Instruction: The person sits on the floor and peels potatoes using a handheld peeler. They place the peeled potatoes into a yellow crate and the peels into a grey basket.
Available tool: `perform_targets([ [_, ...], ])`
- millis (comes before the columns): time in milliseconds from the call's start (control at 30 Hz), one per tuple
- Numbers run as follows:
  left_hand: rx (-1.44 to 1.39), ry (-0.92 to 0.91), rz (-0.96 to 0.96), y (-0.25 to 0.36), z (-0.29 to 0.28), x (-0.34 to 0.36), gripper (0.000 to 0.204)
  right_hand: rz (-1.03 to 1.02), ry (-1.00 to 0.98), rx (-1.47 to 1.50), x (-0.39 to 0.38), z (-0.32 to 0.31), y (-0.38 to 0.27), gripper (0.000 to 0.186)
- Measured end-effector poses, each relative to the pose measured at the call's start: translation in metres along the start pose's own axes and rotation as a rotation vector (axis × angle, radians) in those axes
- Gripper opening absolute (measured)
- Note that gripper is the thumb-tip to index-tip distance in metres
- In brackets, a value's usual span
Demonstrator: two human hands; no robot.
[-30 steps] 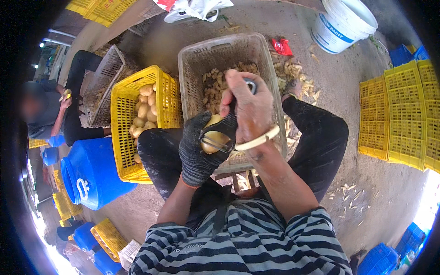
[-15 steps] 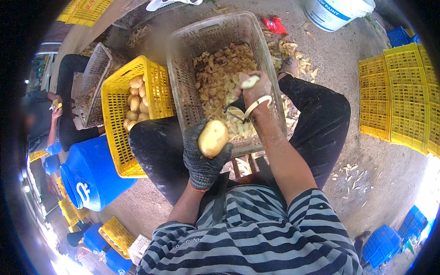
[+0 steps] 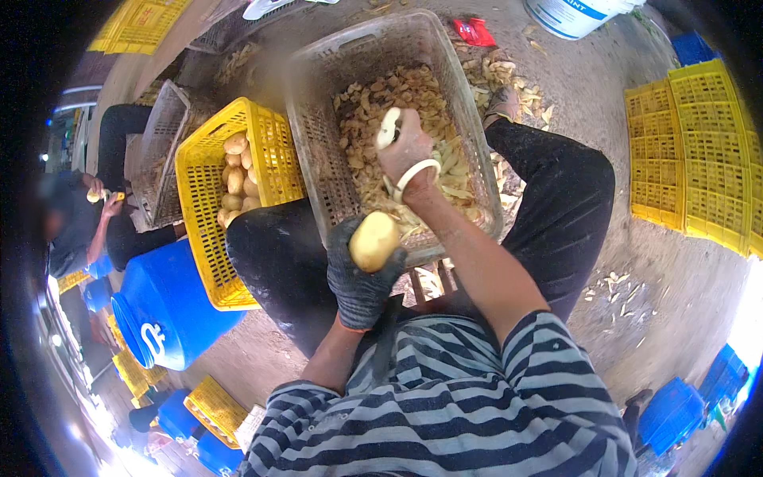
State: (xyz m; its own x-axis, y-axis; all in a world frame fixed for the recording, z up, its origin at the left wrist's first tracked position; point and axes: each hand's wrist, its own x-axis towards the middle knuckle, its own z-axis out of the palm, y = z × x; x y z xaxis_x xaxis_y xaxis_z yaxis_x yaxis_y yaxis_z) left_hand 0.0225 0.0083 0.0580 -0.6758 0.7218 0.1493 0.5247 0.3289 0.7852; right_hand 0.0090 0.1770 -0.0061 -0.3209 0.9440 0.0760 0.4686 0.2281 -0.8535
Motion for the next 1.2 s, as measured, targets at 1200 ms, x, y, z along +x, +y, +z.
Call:
perform_targets([
  [1200, -1.511, -0.172, -1.146, -0.040, -0.001, 0.030, 0.066, 0.736, -0.233, 1.052, 0.001, -0.025, -0.016, 0.018],
])
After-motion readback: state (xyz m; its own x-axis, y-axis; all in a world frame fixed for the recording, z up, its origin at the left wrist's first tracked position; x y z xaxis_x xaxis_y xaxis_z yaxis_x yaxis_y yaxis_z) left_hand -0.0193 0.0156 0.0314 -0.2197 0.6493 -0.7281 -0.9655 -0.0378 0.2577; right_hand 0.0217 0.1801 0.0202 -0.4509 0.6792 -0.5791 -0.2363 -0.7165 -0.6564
